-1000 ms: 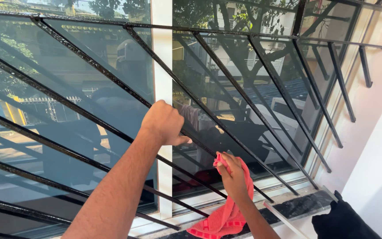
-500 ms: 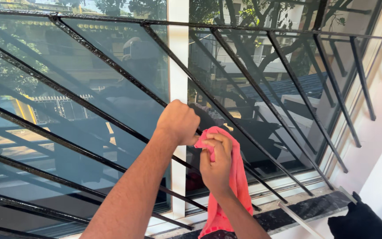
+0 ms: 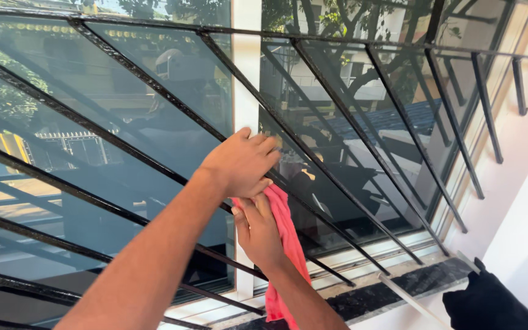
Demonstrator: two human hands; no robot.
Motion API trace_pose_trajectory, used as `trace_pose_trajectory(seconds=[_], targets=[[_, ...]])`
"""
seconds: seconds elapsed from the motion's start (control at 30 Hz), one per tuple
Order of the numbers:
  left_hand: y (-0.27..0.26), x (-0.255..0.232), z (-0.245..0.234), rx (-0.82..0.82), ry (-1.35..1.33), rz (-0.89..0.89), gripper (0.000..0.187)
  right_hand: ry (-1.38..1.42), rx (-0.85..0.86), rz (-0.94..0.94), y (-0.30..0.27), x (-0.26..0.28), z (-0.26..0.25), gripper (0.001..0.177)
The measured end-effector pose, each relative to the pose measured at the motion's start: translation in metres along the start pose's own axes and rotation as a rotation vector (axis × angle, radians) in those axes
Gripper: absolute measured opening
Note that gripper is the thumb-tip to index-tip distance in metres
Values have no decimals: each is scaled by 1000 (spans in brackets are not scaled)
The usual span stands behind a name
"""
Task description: The person wipes the black metal bars of a window grille using a pink cloth. They systematically clean the horizontal and vertical bars, moving from the upper sections down to the lower frame.
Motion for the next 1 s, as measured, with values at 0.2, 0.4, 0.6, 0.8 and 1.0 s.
trace_pose_trajectory(seconds=[0.2, 0.4, 0.6, 0.8, 1.0], targets=[[-85, 18, -39, -381, 292, 106, 29, -34, 114, -56, -13, 0, 7, 42], [-88, 65, 10, 183, -168, -350, 30, -104, 182, -87, -10, 4, 13, 47], [-82, 77, 32, 289, -233, -537, 24, -58, 170, -72, 40, 3, 22, 55], [-87, 68, 25, 377, -229, -506, 36, -60, 139, -48, 25, -6, 30, 66], [-86, 69, 20, 596, -380, -610, 39, -86, 153, 47, 15, -19, 26, 81]])
Point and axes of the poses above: each hand's wrist, its own y-axis towards the middle knuckle, its own z-axis out of the palm, x = y × z, the point moved 9 cm from there along y, towards the middle knuckle, and after that the axes turned 2 degrees about -z, right-handed, at the moved point
